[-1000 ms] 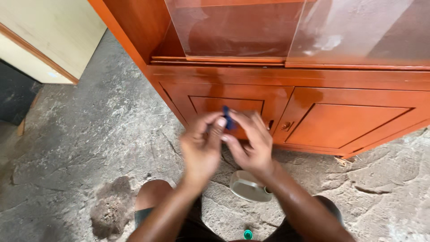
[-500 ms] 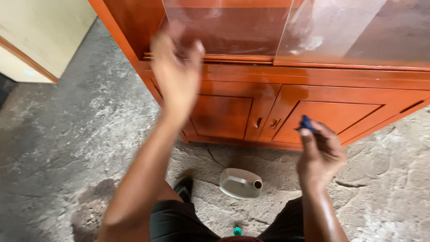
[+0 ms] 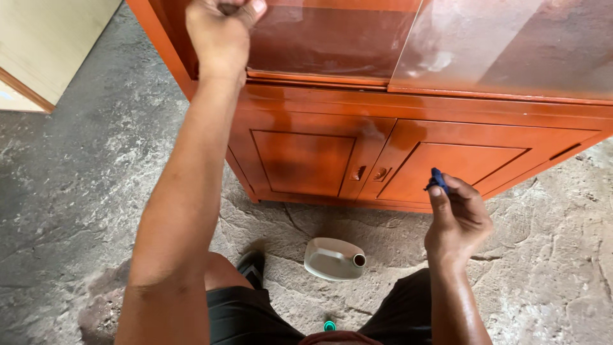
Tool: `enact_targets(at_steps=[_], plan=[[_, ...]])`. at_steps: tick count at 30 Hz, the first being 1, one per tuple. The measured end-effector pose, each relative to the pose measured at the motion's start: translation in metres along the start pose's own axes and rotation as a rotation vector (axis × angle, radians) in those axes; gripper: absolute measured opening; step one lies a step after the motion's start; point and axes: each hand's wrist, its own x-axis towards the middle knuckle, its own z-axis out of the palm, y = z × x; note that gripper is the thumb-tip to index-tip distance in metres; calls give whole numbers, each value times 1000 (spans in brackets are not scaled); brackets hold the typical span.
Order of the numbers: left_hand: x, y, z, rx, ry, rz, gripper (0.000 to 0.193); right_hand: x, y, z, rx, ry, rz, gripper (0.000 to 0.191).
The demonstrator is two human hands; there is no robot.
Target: The person kneels in front of a reddish-brown wooden cabinet and repeatedly wipes the glass door and wooden frame with a blue cloth. They periodically dip the cloth into a white plastic container on the floor to re-wet it, then continue wiping the surface.
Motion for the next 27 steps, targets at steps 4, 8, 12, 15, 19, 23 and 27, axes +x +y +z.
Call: enact_targets(at_steps=[4, 8, 12, 15, 19, 23, 27], plan=[[1, 4, -15, 119, 42, 25, 20, -2, -3, 7, -45, -31, 7, 20], [3, 10, -31, 210, 93, 73, 24, -3, -4, 14, -82, -44, 39, 18], [6, 9, -50, 252, 166, 153, 24, -1, -3, 21, -137, -79, 7, 17], [4, 7, -56, 623, 245, 355, 19, 5, -3, 31, -149, -108, -21, 18], [-8, 14, -47, 735, 295, 262, 24, 33, -5, 52, -279, -171, -170, 15], [-41, 24, -30, 743, 309, 285, 41, 67, -23, 73, -521, -358, -523, 20], [-61, 30, -15, 880, 273, 564, 52, 114, -36, 114, -857, -501, -999, 28]])
